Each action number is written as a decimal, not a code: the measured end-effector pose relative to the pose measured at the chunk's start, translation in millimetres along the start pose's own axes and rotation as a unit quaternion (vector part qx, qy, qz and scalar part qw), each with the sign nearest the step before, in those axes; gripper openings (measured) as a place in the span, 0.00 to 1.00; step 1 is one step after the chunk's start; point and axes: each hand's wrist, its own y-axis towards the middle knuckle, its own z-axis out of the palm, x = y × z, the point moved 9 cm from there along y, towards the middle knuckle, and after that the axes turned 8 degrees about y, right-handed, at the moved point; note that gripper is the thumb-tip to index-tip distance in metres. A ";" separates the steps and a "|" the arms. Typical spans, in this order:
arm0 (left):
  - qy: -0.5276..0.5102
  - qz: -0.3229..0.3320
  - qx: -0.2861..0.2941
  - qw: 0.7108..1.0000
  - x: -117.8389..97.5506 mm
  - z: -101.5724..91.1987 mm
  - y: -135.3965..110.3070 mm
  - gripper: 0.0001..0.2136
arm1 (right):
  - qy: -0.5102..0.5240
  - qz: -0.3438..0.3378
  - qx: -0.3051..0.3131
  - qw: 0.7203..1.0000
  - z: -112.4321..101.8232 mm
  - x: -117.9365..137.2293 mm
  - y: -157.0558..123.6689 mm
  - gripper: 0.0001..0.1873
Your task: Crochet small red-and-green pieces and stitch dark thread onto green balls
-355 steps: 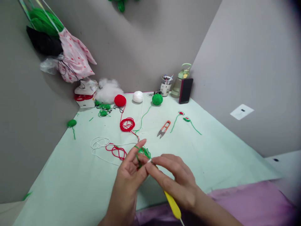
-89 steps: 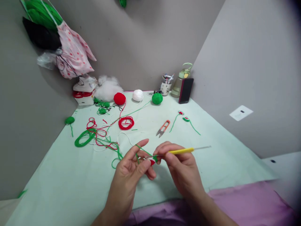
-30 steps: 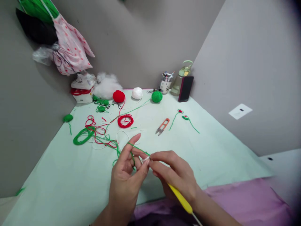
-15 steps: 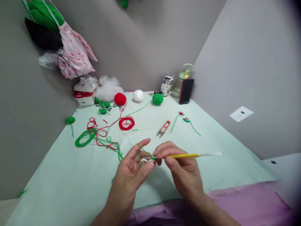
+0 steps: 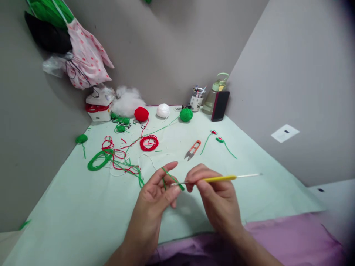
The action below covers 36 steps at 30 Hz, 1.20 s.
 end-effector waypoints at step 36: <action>-0.060 -0.068 0.039 0.995 12.0 10.8 -4.7 0.26 | -0.306 -0.180 0.075 0.932 23.5 35.2 -20.4 0.17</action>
